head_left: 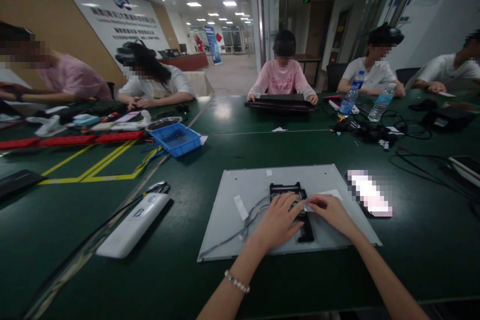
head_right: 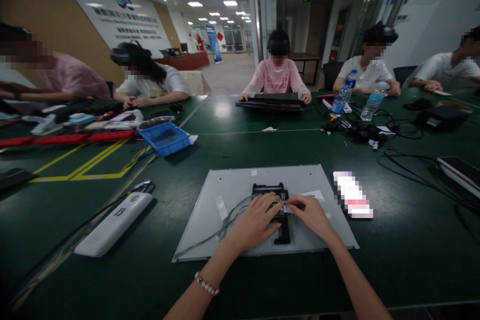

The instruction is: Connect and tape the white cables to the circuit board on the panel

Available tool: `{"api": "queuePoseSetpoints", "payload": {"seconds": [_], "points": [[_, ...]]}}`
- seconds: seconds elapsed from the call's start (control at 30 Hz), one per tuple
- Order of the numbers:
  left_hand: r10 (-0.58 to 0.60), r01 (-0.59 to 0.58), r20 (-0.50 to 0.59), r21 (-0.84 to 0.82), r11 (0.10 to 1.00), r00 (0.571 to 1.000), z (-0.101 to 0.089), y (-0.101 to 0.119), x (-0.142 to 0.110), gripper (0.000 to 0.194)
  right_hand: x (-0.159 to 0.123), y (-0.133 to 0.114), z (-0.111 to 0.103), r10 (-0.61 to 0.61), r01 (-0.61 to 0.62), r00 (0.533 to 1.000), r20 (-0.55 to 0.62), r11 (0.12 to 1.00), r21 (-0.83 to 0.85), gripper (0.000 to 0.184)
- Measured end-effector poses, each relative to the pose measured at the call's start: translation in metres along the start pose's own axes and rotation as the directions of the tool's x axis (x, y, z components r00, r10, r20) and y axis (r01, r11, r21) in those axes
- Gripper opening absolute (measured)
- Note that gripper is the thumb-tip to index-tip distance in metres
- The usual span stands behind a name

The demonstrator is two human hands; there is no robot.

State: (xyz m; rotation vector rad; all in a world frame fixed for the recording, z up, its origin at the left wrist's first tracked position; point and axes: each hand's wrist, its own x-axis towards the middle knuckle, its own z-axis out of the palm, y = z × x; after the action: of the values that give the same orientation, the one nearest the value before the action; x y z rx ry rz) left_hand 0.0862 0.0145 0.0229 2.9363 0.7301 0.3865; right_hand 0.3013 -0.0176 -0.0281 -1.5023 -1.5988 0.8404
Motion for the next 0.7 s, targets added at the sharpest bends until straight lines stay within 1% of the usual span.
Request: {"api": "queuePoseSetpoints", "payload": {"seconds": [0.13, 0.3, 0.43, 0.57, 0.7], "points": [[0.058, -0.059, 0.025, 0.035, 0.998, 0.998, 0.0063, 0.008, 0.005, 0.043, -0.0015, 0.0001, 0.0019, 0.02, -0.02, 1.0, -0.02, 1.0, 0.001, 0.021], [0.053, -0.054, 0.027, 0.057, 0.997, 0.998, 0.0076, 0.0096, 0.0065, 0.032, -0.0028, -0.0015, 0.0025, 0.009, -0.009, 1.0, -0.009, 1.0, -0.021, 0.026], [0.047, -0.049, 0.028, 0.056, 0.997, 0.998, 0.0063, 0.0096, 0.0061, 0.031, -0.0033, -0.0013, 0.0011, -0.008, 0.007, 1.0, -0.024, 1.0, -0.024, 0.023], [0.048, -0.05, 0.029, 0.056, 0.997, 0.998, 0.005, 0.0098, 0.0063, 0.03, -0.0042, -0.0022, -0.0016, -0.036, 0.036, 0.999, 0.009, 0.999, -0.026, 0.018], [0.051, -0.053, 0.029, 0.06, 0.997, 0.998, 0.0058, 0.0086, 0.0068, 0.029, -0.0044, -0.0041, -0.0032, -0.012, 0.011, 1.0, -0.003, 0.999, -0.046, 0.019]]}}
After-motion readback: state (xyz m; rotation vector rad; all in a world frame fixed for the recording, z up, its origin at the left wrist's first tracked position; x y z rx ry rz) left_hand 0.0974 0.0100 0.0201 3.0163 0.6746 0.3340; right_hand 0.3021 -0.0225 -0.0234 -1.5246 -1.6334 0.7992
